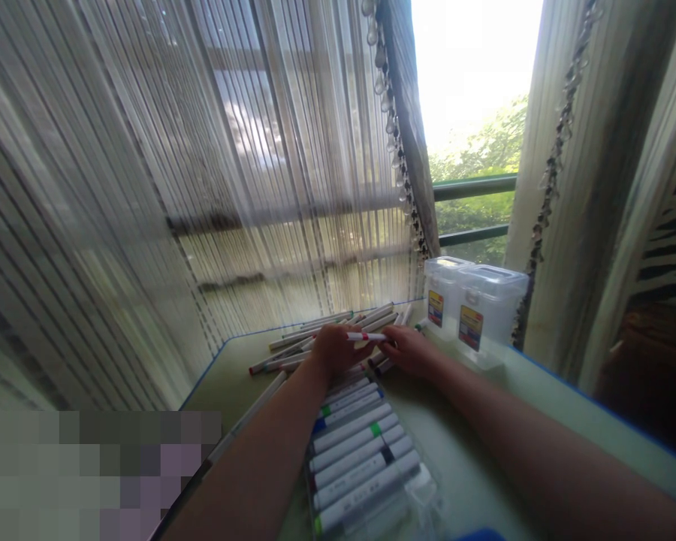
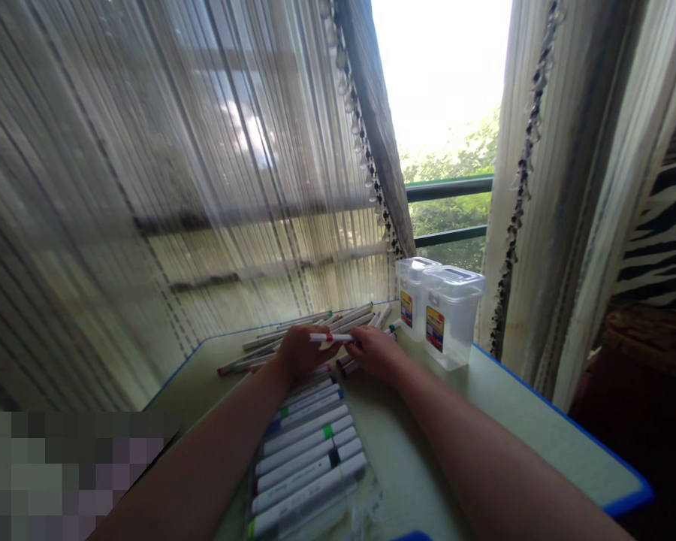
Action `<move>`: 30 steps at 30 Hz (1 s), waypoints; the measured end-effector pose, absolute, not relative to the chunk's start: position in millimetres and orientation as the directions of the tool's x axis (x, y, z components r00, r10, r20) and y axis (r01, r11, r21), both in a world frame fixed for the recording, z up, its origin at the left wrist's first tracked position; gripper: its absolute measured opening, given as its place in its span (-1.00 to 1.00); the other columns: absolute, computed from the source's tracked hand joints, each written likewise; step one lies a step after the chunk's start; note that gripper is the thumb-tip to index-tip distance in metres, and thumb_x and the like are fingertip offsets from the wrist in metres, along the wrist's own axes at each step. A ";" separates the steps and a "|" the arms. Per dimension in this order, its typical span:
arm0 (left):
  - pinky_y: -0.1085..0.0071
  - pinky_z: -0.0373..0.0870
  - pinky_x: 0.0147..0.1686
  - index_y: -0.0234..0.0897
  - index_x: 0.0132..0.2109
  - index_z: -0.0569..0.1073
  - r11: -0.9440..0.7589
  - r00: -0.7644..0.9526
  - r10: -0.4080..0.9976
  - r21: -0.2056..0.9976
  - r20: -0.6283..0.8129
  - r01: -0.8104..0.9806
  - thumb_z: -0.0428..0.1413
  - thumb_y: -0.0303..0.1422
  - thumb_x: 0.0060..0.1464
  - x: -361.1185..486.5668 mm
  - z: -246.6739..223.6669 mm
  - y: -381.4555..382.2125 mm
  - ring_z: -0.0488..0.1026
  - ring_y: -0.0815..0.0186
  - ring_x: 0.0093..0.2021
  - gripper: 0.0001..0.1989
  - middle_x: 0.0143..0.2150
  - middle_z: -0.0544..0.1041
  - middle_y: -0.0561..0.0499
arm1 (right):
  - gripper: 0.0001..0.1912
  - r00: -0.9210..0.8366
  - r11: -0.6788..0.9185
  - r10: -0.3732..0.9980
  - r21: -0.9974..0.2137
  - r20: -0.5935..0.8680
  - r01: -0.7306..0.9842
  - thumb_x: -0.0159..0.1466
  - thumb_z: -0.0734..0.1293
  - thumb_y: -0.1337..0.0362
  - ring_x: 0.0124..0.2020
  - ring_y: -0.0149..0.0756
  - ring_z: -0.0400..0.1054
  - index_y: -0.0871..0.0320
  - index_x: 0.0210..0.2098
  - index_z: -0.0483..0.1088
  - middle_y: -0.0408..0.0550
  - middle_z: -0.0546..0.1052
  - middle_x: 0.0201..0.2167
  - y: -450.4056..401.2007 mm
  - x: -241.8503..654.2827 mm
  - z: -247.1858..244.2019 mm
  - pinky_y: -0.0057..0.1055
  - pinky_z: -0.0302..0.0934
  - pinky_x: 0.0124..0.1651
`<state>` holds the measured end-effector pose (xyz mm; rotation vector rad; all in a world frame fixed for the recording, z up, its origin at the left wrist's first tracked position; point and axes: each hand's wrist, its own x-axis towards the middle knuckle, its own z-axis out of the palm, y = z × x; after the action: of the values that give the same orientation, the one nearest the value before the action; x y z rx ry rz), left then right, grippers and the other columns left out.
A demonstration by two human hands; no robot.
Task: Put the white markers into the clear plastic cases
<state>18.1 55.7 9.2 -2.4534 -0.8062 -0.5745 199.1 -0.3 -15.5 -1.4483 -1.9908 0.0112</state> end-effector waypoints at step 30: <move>0.42 0.28 -0.49 -0.26 -0.32 0.52 -0.671 0.720 0.494 -0.313 0.487 0.672 -0.15 -0.02 0.16 20.3 6.6 59.3 0.49 0.25 -0.44 -0.51 -0.45 0.54 -0.05 | -0.75 -0.158 0.326 0.892 -0.362 0.424 0.873 0.26 0.16 0.18 -0.44 -0.37 0.24 0.16 -0.44 0.34 -0.07 0.45 -0.46 -2.6 197.1 -13.5 -0.46 -0.06 -0.41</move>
<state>20.3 59.3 6.6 -2.4482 -0.8905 -0.5037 197.1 -2.6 -13.5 -1.5473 -2.0283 0.0428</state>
